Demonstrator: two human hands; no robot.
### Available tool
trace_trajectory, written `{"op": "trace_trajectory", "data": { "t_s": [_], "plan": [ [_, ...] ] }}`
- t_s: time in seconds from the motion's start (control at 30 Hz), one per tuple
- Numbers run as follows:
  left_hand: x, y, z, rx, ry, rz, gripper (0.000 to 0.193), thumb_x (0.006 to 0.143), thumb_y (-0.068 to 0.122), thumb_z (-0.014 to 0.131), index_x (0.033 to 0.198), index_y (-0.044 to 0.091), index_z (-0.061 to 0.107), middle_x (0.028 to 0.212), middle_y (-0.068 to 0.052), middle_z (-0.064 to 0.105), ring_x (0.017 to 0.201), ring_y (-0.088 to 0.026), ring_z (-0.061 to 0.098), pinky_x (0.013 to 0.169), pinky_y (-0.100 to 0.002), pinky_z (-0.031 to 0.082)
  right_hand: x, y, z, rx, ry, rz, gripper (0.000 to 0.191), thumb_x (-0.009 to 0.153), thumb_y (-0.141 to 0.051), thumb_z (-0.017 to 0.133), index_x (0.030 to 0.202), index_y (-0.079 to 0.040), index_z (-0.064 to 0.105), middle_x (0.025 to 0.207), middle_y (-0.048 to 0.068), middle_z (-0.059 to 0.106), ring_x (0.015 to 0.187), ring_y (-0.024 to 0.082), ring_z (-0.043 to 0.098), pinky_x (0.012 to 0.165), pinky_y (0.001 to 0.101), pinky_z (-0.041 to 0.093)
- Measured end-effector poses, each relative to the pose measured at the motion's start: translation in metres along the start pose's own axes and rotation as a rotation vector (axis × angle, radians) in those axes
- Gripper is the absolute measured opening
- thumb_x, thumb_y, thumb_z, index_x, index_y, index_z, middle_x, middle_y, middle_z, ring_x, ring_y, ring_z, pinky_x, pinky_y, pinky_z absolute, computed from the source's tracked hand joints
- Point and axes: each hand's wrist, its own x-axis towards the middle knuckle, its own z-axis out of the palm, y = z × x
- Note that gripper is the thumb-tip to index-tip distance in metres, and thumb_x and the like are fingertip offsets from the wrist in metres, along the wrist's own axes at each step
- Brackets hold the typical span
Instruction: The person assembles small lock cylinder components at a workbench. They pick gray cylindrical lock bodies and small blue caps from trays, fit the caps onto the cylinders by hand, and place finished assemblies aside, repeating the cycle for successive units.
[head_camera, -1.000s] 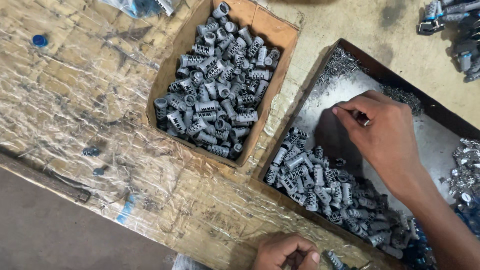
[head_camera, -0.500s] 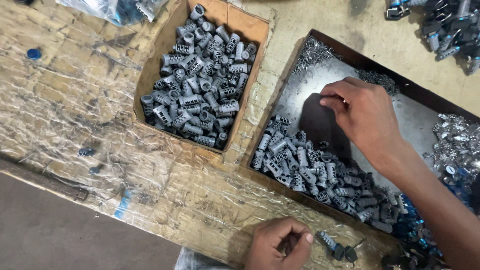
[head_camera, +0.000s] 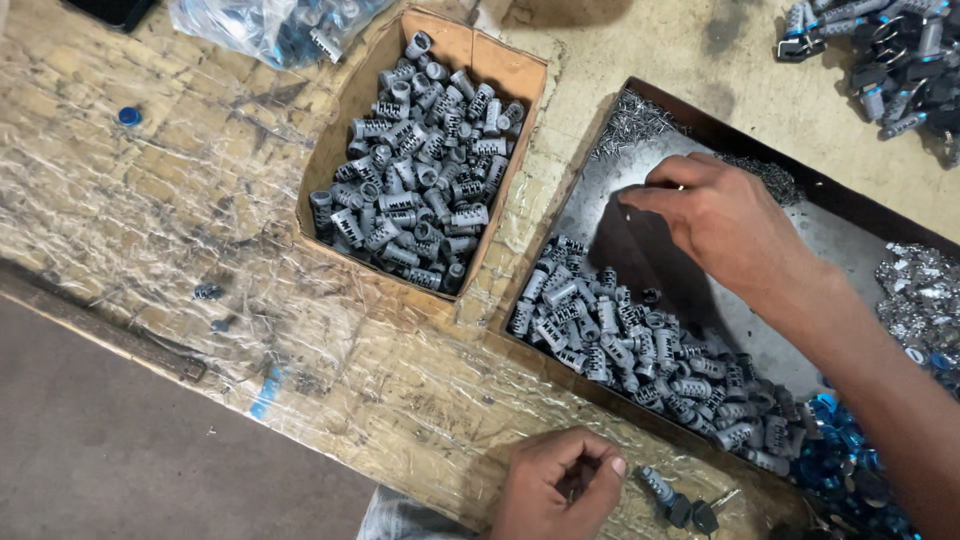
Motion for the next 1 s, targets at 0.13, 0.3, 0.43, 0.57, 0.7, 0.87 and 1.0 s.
{"op": "trace_trajectory", "data": {
  "t_s": [0.13, 0.3, 0.43, 0.57, 0.7, 0.87, 1.0],
  "plan": [
    [0.002, 0.003, 0.001, -0.018, -0.004, -0.053, 0.01, 0.092, 0.006, 0.073, 0.084, 0.001, 0.07, 0.07, 0.004, 0.063, 0.057, 0.002, 0.051, 0.049, -0.019, 0.037, -0.002, 0.016, 0.003, -0.133, -0.134, -0.075, 0.039, 0.068, 0.008, 0.069, 0.105, -0.002, 0.075, 0.105, 0.008, 0.072, 0.092, 0.033, 0.069, 0.078, 0.0415, 0.058],
    [0.001, -0.002, 0.001, -0.031, -0.016, -0.014, 0.01, 0.095, 0.005, 0.072, 0.086, 0.001, 0.069, 0.071, 0.005, 0.062, 0.059, 0.003, 0.05, 0.051, -0.018, 0.037, 0.016, 0.013, 0.004, -0.119, -0.199, 0.064, 0.027, 0.072, 0.006, 0.067, 0.097, -0.001, 0.07, 0.102, 0.009, 0.072, 0.094, 0.031, 0.07, 0.077, 0.0421, 0.058],
    [0.0, -0.01, 0.0, -0.149, -0.03, -0.039, 0.011, 0.097, 0.005, 0.072, 0.088, 0.001, 0.067, 0.071, 0.006, 0.059, 0.061, 0.003, 0.049, 0.053, -0.018, 0.037, 0.014, -0.042, -0.018, -0.418, -0.196, 0.032, 0.028, 0.073, -0.003, 0.071, 0.1, 0.001, 0.065, 0.101, 0.016, 0.068, 0.095, 0.032, 0.07, 0.073, 0.0391, 0.059],
    [0.001, -0.013, -0.002, -0.324, -0.048, -0.109, 0.01, 0.1, 0.006, 0.069, 0.091, 0.002, 0.067, 0.076, 0.007, 0.062, 0.067, 0.002, 0.053, 0.06, -0.018, 0.042, -0.078, -0.106, -0.031, 0.121, 0.13, 0.389, 0.016, 0.09, -0.012, 0.068, 0.1, -0.001, 0.063, 0.09, 0.013, 0.071, 0.072, 0.022, 0.071, 0.06, 0.0331, 0.055],
    [-0.003, -0.012, 0.01, -0.437, -0.066, -0.242, 0.007, 0.098, 0.003, 0.072, 0.095, -0.002, 0.074, 0.077, -0.001, 0.069, 0.064, -0.001, 0.058, 0.058, -0.019, 0.044, -0.202, -0.115, 0.049, 0.351, 0.1, 0.479, 0.017, 0.088, -0.012, 0.069, 0.102, -0.002, 0.064, 0.092, 0.012, 0.071, 0.074, 0.021, 0.072, 0.062, 0.0325, 0.056],
    [-0.013, -0.014, 0.033, -0.677, -0.154, -0.233, 0.011, 0.104, 0.001, 0.068, 0.101, -0.009, 0.073, 0.092, -0.011, 0.075, 0.081, -0.01, 0.069, 0.077, -0.025, 0.055, -0.289, -0.1, 0.161, 0.356, 0.087, 0.651, 0.02, 0.086, -0.011, 0.07, 0.105, -0.004, 0.065, 0.094, 0.011, 0.072, 0.077, 0.021, 0.073, 0.065, 0.0318, 0.056],
    [-0.017, -0.017, 0.038, -0.582, -0.123, -0.165, 0.013, 0.103, 0.002, 0.069, 0.1, -0.01, 0.074, 0.089, -0.013, 0.075, 0.081, -0.012, 0.07, 0.078, -0.028, 0.057, -0.297, -0.099, 0.179, 0.383, 0.096, 0.688, 0.023, 0.085, -0.011, 0.071, 0.107, -0.005, 0.066, 0.095, 0.011, 0.072, 0.079, 0.021, 0.073, 0.067, 0.0313, 0.057]
  ]
}}
